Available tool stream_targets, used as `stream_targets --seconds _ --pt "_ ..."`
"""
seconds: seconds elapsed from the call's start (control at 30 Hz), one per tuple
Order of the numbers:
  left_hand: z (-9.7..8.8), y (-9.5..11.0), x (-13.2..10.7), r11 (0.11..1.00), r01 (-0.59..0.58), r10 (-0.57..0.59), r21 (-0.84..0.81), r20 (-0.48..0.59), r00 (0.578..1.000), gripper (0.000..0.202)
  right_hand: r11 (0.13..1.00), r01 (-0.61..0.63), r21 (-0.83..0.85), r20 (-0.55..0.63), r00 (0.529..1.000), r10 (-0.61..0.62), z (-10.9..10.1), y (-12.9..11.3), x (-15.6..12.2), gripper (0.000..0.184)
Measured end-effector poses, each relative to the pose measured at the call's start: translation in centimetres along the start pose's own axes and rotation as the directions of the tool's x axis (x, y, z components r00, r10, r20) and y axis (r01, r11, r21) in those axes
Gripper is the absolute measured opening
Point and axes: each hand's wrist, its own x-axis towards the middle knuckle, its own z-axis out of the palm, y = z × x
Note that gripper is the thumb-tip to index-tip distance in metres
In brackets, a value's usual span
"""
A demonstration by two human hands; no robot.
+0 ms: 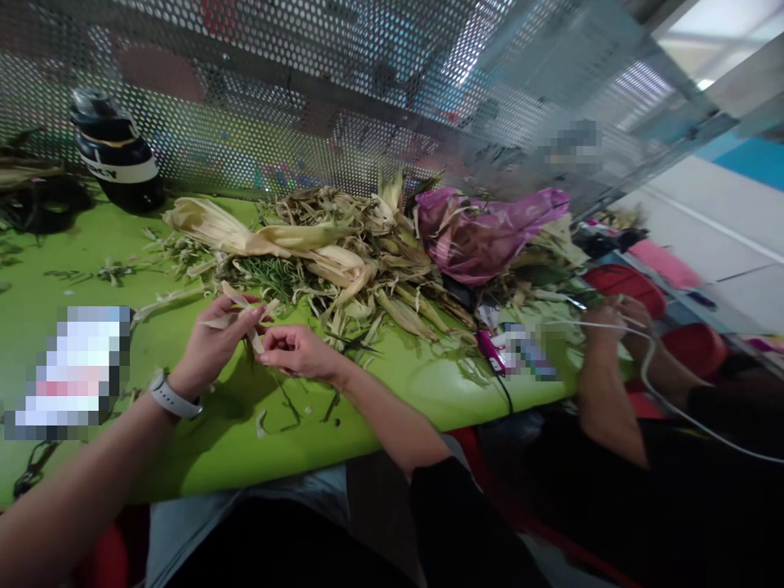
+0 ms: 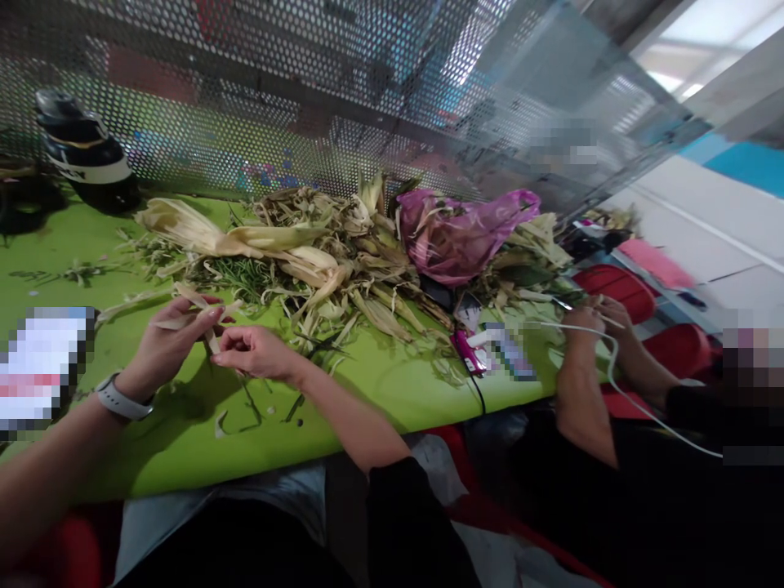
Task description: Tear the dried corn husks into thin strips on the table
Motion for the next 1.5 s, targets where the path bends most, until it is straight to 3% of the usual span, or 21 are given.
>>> stream_targets --seconds 0.1,0.2,0.3,0.5,0.63,0.7,0.83,1.07,1.3,1.37,1.43,1.47,1.5 --pt "-0.1 0.2 0.2 0.996 -0.036 0.037 0.077 -0.022 0.999 0.030 1.000 0.004 0.014 -0.126 0.992 -0.002 0.1 0.2 0.2 0.019" --pt "-0.3 0.3 0.2 0.997 0.033 -0.040 0.064 0.115 0.993 0.036 1.000 0.015 0.026 -0.168 0.986 -0.010 0.1 0.3 0.3 0.013" --pt "-0.5 0.3 0.0 0.994 0.087 -0.098 0.063 0.212 0.972 0.031 0.999 0.017 0.031 -0.126 0.992 -0.013 -0.2 0.1 0.1 0.013" --pt "-0.8 0.7 0.2 0.988 0.140 -0.124 -0.069 0.201 0.972 0.025 1.000 0.026 -0.003 0.048 0.999 -0.026 -0.5 -0.1 -0.3 0.020" --pt "-1.1 1.3 0.3 0.973 0.194 -0.167 -0.128 0.194 0.967 0.025 1.000 0.008 0.012 0.089 0.996 -0.009 -0.6 0.3 -0.2 0.023" --pt "-1.3 1.5 0.3 0.957 0.235 -0.202 -0.168 0.194 0.960 0.025 0.999 -0.023 0.035 0.056 0.998 0.021 -0.9 0.4 -0.1 0.024" --pt "-1.1 1.2 0.2 0.918 0.313 -0.246 -0.243 0.268 0.931 0.022 0.994 0.010 0.106 -0.154 0.988 0.006 -1.5 0.3 0.1 0.042" --pt "-0.9 1.0 -0.1 0.895 0.380 -0.301 -0.234 0.312 0.901 0.023 0.979 0.137 0.151 -0.093 0.988 -0.124 -1.1 0.5 0.4 0.039" --pt "-2.1 2.0 0.2 0.903 0.362 -0.277 -0.230 0.333 0.901 0.022 0.987 0.155 -0.034 -0.150 0.976 -0.159 -2.6 1.4 1.0 0.025" --pt "-1.8 1.9 0.2 0.926 0.338 -0.267 -0.168 0.340 0.902 0.024 0.940 0.249 -0.233 -0.283 0.907 -0.311 -2.9 1.2 0.7 0.020" --pt "-1.4 1.7 0.1 0.943 0.322 -0.272 -0.083 0.362 0.892 0.027 0.808 0.333 -0.486 -0.379 0.753 -0.538 -3.0 0.7 0.3 0.029" --pt "-1.2 1.6 0.0 0.947 0.318 -0.279 -0.041 0.386 0.879 0.027 0.728 0.344 -0.594 -0.366 0.690 -0.625 -3.0 0.4 0.0 0.038" --pt "-1.1 1.4 -0.1 0.949 0.315 -0.285 -0.004 0.414 0.864 0.028 0.649 0.344 -0.679 -0.315 0.661 -0.680 -3.0 0.1 -0.2 0.044"
